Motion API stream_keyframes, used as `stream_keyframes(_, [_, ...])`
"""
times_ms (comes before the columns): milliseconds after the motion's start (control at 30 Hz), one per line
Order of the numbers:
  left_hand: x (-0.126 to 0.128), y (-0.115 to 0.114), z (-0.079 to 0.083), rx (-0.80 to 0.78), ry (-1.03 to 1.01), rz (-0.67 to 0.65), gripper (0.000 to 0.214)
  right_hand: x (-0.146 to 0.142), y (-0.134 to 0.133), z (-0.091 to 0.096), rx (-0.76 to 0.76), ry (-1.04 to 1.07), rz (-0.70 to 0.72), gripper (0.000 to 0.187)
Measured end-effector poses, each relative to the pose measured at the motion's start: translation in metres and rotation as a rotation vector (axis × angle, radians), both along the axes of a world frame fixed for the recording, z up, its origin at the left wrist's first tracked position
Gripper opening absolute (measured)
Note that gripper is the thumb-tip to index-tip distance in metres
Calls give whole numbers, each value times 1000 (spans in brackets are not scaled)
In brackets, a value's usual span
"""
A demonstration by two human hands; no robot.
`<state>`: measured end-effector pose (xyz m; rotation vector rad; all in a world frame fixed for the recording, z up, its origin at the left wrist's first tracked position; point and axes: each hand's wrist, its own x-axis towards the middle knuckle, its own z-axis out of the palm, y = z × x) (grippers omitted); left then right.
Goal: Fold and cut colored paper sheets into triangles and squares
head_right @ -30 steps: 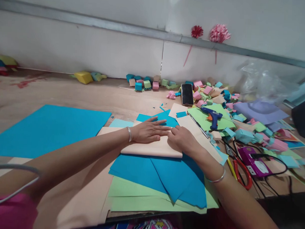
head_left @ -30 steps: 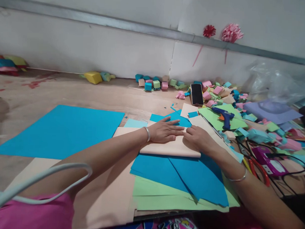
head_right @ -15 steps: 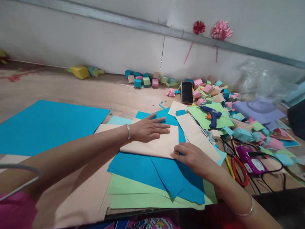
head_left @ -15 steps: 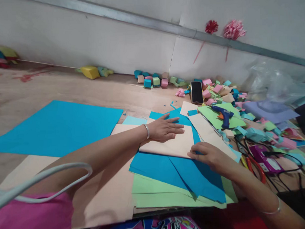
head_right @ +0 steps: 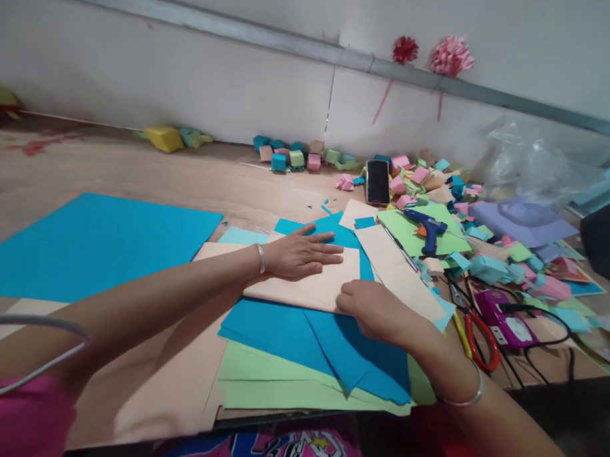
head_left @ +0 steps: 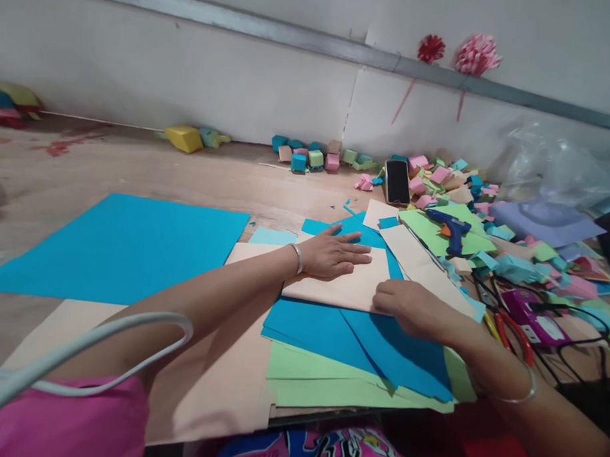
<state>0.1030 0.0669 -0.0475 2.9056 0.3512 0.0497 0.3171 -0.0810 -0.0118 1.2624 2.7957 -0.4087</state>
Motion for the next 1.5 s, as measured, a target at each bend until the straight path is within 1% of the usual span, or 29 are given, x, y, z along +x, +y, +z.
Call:
stream_keyframes(67, [0, 0, -1, -11, -3, -5, 51, -15, 10, -2, 41, -65, 41, 24])
stream_keyframes(167, [-1, 1, -3, -1, -15, -6, 50, -41, 27, -5, 82, -68, 157, 37])
stream_keyframes(200, [-1, 2, -4, 12, -12, -11, 50, -51, 32, -5, 67, -47, 157, 38])
stream_keyframes(233, [-1, 3, -4, 26, -5, -24, 50, -61, 37, -5, 32, -15, 122, 37])
stream_keyframes(267, [-2, 3, -4, 40, 5, -39, 52, -70, 41, -4, -12, 20, 46, 40])
stream_keyframes(333, [-2, 4, -3, 53, 25, -73, 58, -84, 46, -4, -70, 59, -99, 56])
stream_keyframes(367, [-2, 4, -2, 51, 28, -75, 58, -88, 47, -4, -66, 58, -113, 60])
stream_keyframes(400, [-2, 4, -1, 43, 28, -64, 56, -91, 47, -4, -36, 45, -71, 57])
stream_keyframes(433, [-1, 3, 0, 32, 27, -49, 53, -91, 46, -6, 12, 25, 7, 50])
stream_keyframes(467, [-1, 2, 1, 20, 30, -35, 51, -89, 45, -8, 67, 2, 94, 43])
stream_keyframes(500, [0, 0, 2, 9, 34, -23, 50, -85, 43, -10, 118, -21, 171, 40])
stream_keyframes(533, [0, -1, 3, 1, 37, -13, 50, -81, 41, -13, 162, -40, 222, 42])
stream_keyframes(567, [0, -2, 4, -6, 41, -7, 50, -76, 38, -15, 195, -57, 244, 45])
stream_keyframes(700, [0, -5, 5, -32, 30, 9, 51, -53, 28, -23, 264, -97, 259, 55])
stream_keyframes(867, [-1, -4, 4, -57, 35, 11, 51, -17, 6, -27, 330, -82, 236, 52])
stream_keyframes(1067, [-1, -3, 5, -60, 17, 3, 51, 33, -28, -29, 406, -115, 112, 53])
stream_keyframes(1167, [-1, -2, 4, -58, 9, -9, 51, 50, -42, -29, 446, -149, 55, 51])
stream_keyframes(1267, [-1, -1, 3, -51, -13, -14, 51, 54, -51, -25, 448, -113, 16, 46])
stream_keyframes(1333, [-1, -1, 2, -50, -16, -13, 51, 48, -51, -20, 401, -22, 15, 41])
stream_keyframes(1400, [-1, -1, 3, -51, -7, -12, 50, 37, -43, -15, 319, 83, 38, 42])
stream_keyframes(1500, [0, -2, 5, -50, 5, -19, 50, 15, -22, -11, 161, 171, 92, 45])
